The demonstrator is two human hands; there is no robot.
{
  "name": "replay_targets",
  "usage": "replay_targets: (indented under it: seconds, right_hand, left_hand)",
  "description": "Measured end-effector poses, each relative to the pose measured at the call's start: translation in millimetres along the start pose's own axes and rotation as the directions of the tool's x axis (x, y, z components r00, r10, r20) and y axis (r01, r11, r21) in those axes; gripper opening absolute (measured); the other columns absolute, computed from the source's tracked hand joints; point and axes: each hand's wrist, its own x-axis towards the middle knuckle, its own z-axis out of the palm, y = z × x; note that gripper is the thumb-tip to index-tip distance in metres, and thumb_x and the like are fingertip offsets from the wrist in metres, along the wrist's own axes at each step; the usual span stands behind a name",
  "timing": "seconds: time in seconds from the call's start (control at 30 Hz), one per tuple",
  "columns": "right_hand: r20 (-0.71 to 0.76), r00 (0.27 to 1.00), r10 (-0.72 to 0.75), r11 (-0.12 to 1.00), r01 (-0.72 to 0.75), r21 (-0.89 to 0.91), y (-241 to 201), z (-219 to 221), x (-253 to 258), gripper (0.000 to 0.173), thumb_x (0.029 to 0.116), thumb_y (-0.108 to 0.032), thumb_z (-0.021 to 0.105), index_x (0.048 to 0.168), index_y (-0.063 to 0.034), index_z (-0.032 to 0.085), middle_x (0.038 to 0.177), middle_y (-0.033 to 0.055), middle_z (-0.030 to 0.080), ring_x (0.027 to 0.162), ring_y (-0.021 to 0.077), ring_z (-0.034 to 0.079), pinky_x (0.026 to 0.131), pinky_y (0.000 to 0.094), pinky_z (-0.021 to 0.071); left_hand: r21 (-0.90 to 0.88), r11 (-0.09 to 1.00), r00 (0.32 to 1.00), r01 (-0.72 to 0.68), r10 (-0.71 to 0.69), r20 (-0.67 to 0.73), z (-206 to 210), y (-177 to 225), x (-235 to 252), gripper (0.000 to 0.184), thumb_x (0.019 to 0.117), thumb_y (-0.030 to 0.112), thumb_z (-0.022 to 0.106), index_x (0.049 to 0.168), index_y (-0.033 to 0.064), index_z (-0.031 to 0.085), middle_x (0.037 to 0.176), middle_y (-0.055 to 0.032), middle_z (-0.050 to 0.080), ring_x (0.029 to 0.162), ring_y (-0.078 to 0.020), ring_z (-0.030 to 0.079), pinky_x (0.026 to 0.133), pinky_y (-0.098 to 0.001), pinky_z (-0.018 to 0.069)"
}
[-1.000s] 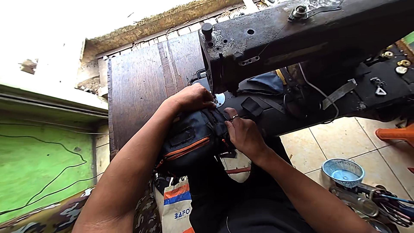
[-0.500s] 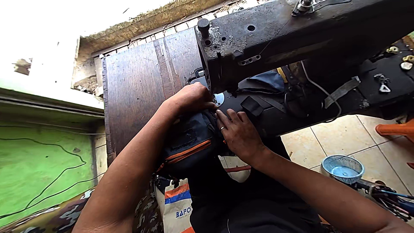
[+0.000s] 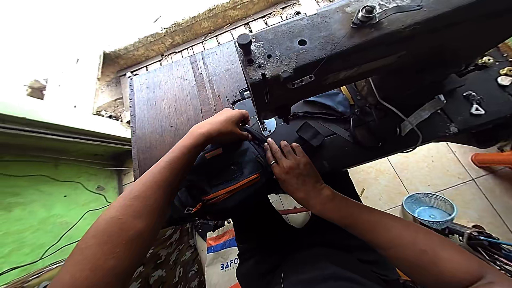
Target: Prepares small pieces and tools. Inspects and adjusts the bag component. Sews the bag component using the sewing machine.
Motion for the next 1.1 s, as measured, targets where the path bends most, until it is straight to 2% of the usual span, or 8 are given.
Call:
replay_targets:
  seconds: [0.17, 0.27, 0.33, 0.43, 0.57, 0.8, 1.03, 1.1]
  right_hand:
    - [-0.010, 1.000, 0.010, 1.000, -0.010, 0.005, -1.9, -0.4, 0.5, 0.035, 0.0950, -0.007, 0.062, 0.129, -0.0013, 0.070, 0.142, 0.0147, 0.063, 0.118, 0.0306, 0.067, 0.094, 0.0462, 0.0523]
    - [0.003, 1.000, 0.008, 1.000, -0.008, -0.024, -3.9, -0.9, 1.1, 0.036, 0.0964, -0.003, 0.057, 0.130, 0.0002, 0.068, 0.142, 0.0156, 0.063, 0.115, 0.0307, 0.068, 0.093, 0.0458, 0.0525]
    - [0.009, 1.000, 0.005, 0.999, -0.005, -0.038, -4.8, -1.0, 1.0, 0.037, 0.0966, -0.004, 0.057, 0.131, 0.0005, 0.068, 0.143, 0.0152, 0.062, 0.115, 0.0307, 0.067, 0.092, 0.0451, 0.0523]
    - [0.006, 1.000, 0.013, 0.999, -0.013, -0.047, -5.4, -0.6, 1.0, 0.037, 0.0965, -0.006, 0.058, 0.132, 0.0007, 0.067, 0.142, 0.0150, 0.062, 0.115, 0.0305, 0.067, 0.092, 0.0446, 0.0521]
    - [0.023, 1.000, 0.020, 0.998, -0.018, -0.062, -7.1, -3.0, 2.4, 0.038, 0.0976, -0.006, 0.056, 0.134, 0.0005, 0.066, 0.141, 0.0153, 0.063, 0.114, 0.0298, 0.068, 0.092, 0.0441, 0.0518]
    - [0.002, 0.999, 0.052, 0.987, -0.051, -0.155, -2.2, -3.0, 10.1, 0.036, 0.0963, -0.003, 0.056, 0.130, -0.0007, 0.069, 0.137, 0.0126, 0.066, 0.109, 0.0251, 0.069, 0.095, 0.0444, 0.0474]
    - [-0.030, 0.996, 0.082, 0.981, -0.087, -0.174, 5.0, 1.1, 19.2, 0.037, 0.0956, -0.001, 0.055, 0.130, 0.0001, 0.069, 0.132, 0.0121, 0.069, 0.108, 0.0244, 0.069, 0.096, 0.0432, 0.0474]
    - [-0.038, 0.994, 0.098, 0.979, -0.103, -0.176, 3.6, 1.8, 21.6, 0.037, 0.0962, 0.000, 0.054, 0.131, 0.0000, 0.069, 0.131, 0.0118, 0.069, 0.106, 0.0242, 0.069, 0.095, 0.0429, 0.0465]
  left_hand:
    - [0.055, 0.998, 0.998, 0.000, 0.004, -0.063, -1.8, 12.2, 10.4, 0.024, 0.0889, 0.019, 0.080, 0.104, 0.0053, 0.067, 0.091, -0.0125, 0.068, 0.088, -0.0285, 0.066, 0.078, -0.0507, 0.0515]
    - [-0.015, 1.000, 1.000, -0.004, 0.003, -0.027, -6.8, 2.4, 15.1, 0.034, 0.0875, 0.029, 0.083, 0.111, 0.0088, 0.069, 0.091, -0.0109, 0.069, 0.086, -0.0258, 0.066, 0.078, -0.0504, 0.0522]
    - [-0.056, 0.998, 1.000, 0.006, -0.006, -0.004, -7.5, -6.2, 15.4, 0.037, 0.0880, 0.041, 0.081, 0.109, 0.0129, 0.070, 0.090, -0.0073, 0.069, 0.086, -0.0225, 0.066, 0.077, -0.0495, 0.0524]
    - [-0.050, 0.999, 1.000, 0.010, -0.010, -0.003, -5.9, -10.0, 16.9, 0.038, 0.0895, 0.046, 0.078, 0.107, 0.0126, 0.071, 0.088, -0.0072, 0.069, 0.086, -0.0228, 0.067, 0.078, -0.0502, 0.0524]
    - [0.073, 0.996, 0.999, 0.042, -0.042, 0.000, -2.3, 1.1, 18.2, 0.032, 0.0869, 0.034, 0.082, 0.101, 0.0093, 0.067, 0.089, -0.0100, 0.067, 0.088, -0.0285, 0.066, 0.076, -0.0539, 0.0519]
    - [0.026, 0.999, 0.998, 0.043, -0.041, -0.053, -7.9, 6.3, 24.6, 0.028, 0.0864, 0.033, 0.082, 0.103, 0.0129, 0.071, 0.092, -0.0080, 0.070, 0.091, -0.0274, 0.067, 0.078, -0.0556, 0.0522]
    - [0.050, 0.992, 0.993, 0.116, -0.116, -0.005, -34.3, 32.7, 23.9, 0.025, 0.0881, 0.023, 0.081, 0.098, 0.0042, 0.069, 0.091, -0.0131, 0.068, 0.090, -0.0301, 0.066, 0.077, -0.0540, 0.0502]
    - [0.052, 0.993, 0.994, 0.108, -0.110, 0.024, -39.8, 34.1, 25.1, 0.028, 0.0884, 0.021, 0.081, 0.106, 0.0027, 0.068, 0.097, -0.0146, 0.068, 0.095, -0.0306, 0.066, 0.082, -0.0538, 0.0506]
